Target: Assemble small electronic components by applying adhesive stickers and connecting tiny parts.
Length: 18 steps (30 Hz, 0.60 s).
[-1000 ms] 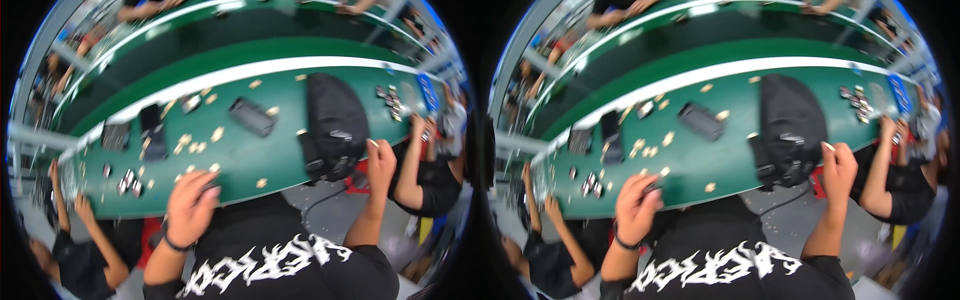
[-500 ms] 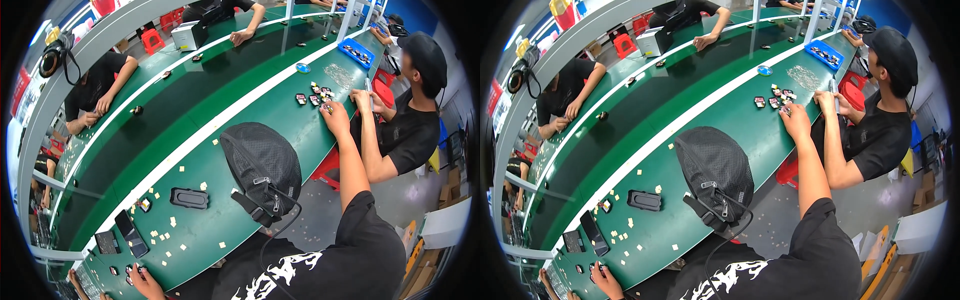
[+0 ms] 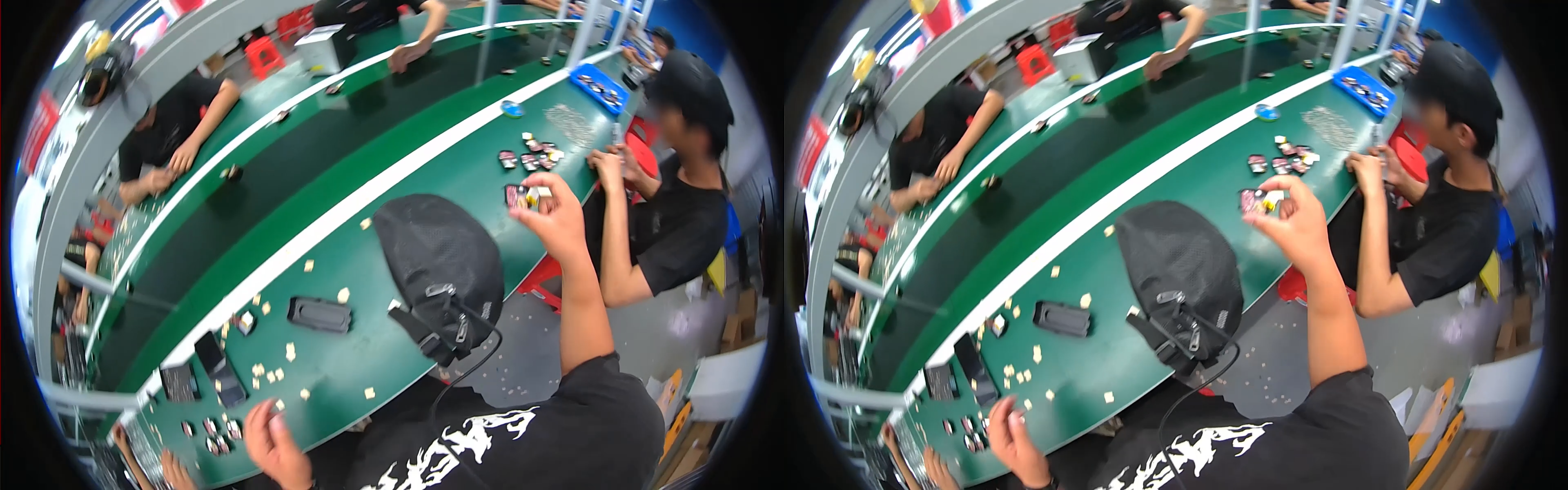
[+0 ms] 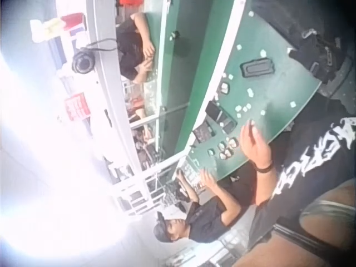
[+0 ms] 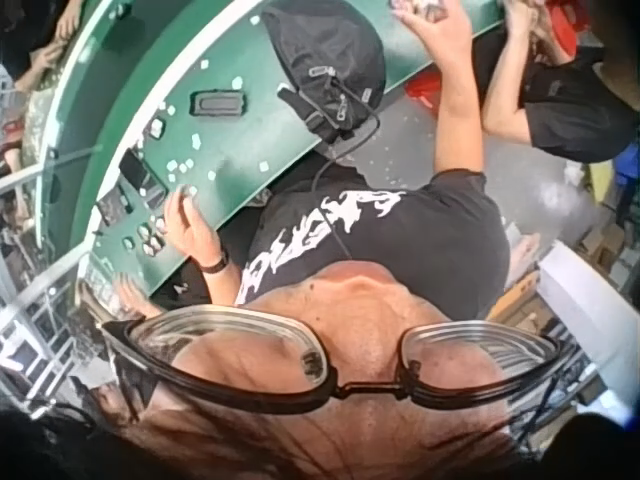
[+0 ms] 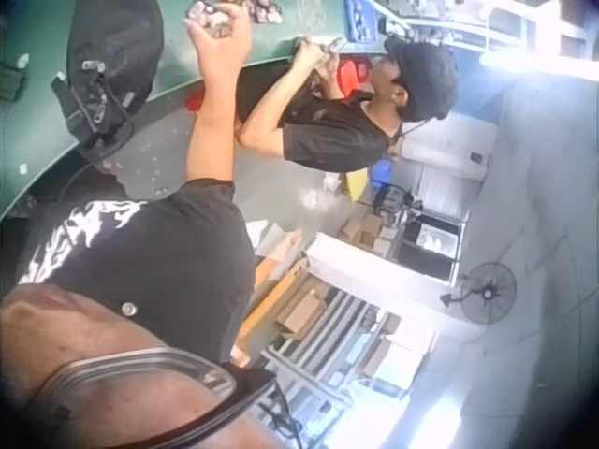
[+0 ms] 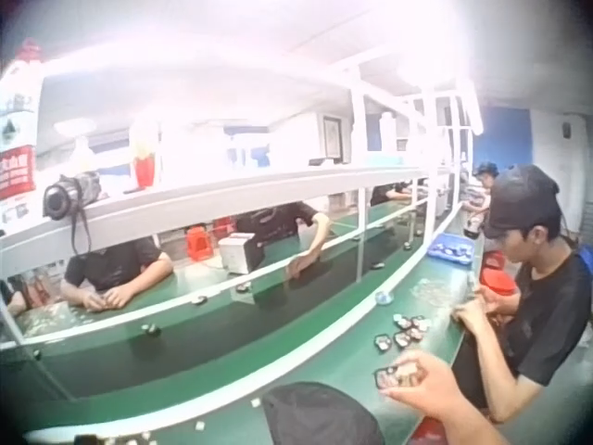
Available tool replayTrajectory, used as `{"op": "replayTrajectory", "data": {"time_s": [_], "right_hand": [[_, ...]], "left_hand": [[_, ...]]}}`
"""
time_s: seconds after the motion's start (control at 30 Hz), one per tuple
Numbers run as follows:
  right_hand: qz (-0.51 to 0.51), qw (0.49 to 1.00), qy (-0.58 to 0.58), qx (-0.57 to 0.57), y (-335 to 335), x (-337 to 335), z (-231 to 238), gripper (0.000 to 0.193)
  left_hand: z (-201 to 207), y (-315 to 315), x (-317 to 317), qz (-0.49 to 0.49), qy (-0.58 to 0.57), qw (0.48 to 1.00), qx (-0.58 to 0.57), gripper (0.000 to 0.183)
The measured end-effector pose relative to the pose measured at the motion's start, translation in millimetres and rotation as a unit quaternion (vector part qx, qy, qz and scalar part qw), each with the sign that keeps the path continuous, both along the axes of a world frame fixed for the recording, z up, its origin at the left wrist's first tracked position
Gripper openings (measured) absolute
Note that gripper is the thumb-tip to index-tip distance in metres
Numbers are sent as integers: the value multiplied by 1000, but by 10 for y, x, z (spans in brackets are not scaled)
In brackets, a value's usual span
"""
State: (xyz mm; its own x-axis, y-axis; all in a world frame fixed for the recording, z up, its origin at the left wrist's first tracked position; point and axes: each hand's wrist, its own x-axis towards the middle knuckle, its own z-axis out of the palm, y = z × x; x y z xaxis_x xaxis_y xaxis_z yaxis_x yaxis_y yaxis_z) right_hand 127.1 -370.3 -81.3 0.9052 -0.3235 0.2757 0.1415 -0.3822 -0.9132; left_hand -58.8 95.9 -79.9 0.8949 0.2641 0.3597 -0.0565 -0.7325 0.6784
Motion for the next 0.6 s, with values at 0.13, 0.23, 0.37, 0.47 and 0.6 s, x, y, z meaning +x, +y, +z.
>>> {"op": "replayTrajectory", "data": {"time_s": [0.13, 0.23, 0.37, 0.47, 0.6], "right_hand": [[345, 916, -198, -45, 992, -430, 389, 51], [440, 880, -162, -76, 1414, -579, 493, 51], [380, 922, -52, 56, 1503, -771, 411, 26], [323, 922, 127, 173, 1541, -993, 337, 21], [375, 839, 272, 286, 1623, -1066, 162, 41]], "left_hand": [[357, -811, 504, -309, 169, 809, -470, 65], [436, -1131, 782, -332, 206, 745, -541, 58], [289, -938, 748, -292, 203, 747, -562, 47], [232, -837, 628, -274, 182, 757, -564, 46], [274, -754, 513, -264, 181, 744, -587, 47]]}}
